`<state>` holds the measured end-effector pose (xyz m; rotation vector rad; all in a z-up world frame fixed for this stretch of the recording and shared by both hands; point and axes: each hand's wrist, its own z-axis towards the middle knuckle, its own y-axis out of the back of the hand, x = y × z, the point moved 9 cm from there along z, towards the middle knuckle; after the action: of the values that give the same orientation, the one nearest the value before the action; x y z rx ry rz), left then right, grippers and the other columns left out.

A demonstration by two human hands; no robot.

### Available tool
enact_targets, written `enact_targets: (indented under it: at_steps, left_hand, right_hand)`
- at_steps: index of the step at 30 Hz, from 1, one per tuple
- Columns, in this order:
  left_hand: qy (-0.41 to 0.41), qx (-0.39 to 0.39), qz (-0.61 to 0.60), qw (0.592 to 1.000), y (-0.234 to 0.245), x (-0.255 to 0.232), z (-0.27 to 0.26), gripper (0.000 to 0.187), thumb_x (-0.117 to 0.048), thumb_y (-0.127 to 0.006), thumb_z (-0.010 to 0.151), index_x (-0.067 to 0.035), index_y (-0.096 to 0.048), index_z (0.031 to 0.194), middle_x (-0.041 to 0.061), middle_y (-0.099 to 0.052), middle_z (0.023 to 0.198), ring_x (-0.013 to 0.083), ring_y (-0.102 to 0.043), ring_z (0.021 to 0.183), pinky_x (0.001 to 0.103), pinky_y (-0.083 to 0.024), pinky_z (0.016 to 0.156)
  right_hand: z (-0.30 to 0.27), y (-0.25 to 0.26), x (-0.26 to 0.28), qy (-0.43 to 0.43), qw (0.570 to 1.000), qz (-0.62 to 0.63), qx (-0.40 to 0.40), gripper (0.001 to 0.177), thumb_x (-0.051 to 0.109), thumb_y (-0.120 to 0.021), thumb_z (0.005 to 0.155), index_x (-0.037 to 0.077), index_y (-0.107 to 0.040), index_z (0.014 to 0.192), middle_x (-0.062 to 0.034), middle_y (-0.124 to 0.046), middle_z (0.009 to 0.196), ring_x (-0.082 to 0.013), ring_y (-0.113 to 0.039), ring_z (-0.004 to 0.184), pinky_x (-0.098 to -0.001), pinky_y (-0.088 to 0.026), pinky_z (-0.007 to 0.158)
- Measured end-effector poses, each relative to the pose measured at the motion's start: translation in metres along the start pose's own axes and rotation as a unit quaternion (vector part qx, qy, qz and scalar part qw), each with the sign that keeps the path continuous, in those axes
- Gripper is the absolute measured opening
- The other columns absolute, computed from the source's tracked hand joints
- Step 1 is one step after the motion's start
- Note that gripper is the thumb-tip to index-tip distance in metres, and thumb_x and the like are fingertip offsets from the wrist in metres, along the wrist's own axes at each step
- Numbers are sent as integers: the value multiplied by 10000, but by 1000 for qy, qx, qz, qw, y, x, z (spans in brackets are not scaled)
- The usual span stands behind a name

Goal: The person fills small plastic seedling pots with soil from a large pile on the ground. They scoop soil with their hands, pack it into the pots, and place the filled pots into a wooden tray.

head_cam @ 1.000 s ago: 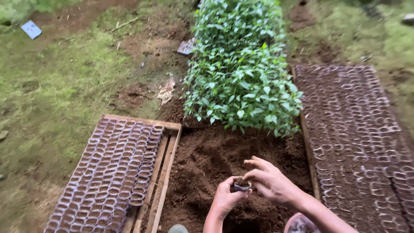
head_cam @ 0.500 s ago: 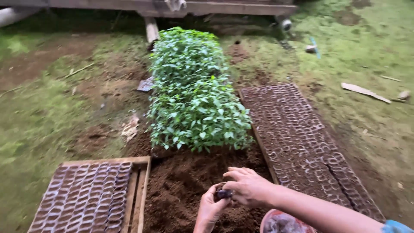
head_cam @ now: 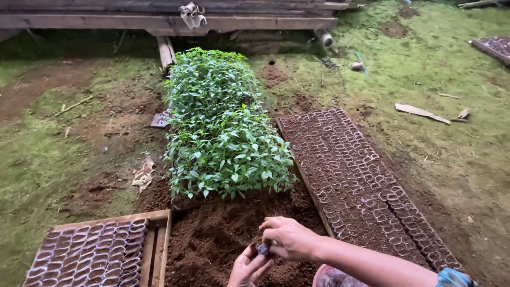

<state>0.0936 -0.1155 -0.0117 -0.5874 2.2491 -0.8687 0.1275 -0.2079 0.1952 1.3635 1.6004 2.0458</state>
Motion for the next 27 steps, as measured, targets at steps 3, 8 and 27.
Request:
enact_targets:
  at_steps: [3, 8, 27]
  left_hand:
    - [17, 50, -98, 994, 15, 12, 20, 713, -79, -735, 789, 21, -516, 1460, 363, -674, 1294, 530, -691, 1042, 455, -604, 819]
    - [68, -73, -78, 992, -11, 9, -15, 587, -353, -520, 1005, 86, -545, 1393, 443, -696, 1147, 577, -695, 864, 526, -607, 655]
    - [-54, -18, -115, 992, -8, -20, -32, 425, -83, -713, 918, -128, -656, 1336, 232, -761, 1130, 353, -756, 869, 381, -622, 697]
  right_hand:
    - [3, 3, 7, -5, 1000, 4, 14, 108, 176, -658, 938, 94, -671, 1008, -165, -624, 1293, -363, -561, 1237, -541, -434, 1028]
    - [5, -1, 11, -66, 994, 25, 82, 120, 193, -620, 975, 129, -669, 1065, -163, -532, 1481, -381, -351, 1470, -656, -216, 1173]
    - [10, -2, -1, 10, 998, -64, -1, 187, 172, -612, 941, 201, -727, 1087, -154, -541, 1465, -412, -416, 1420, -587, -353, 1095]
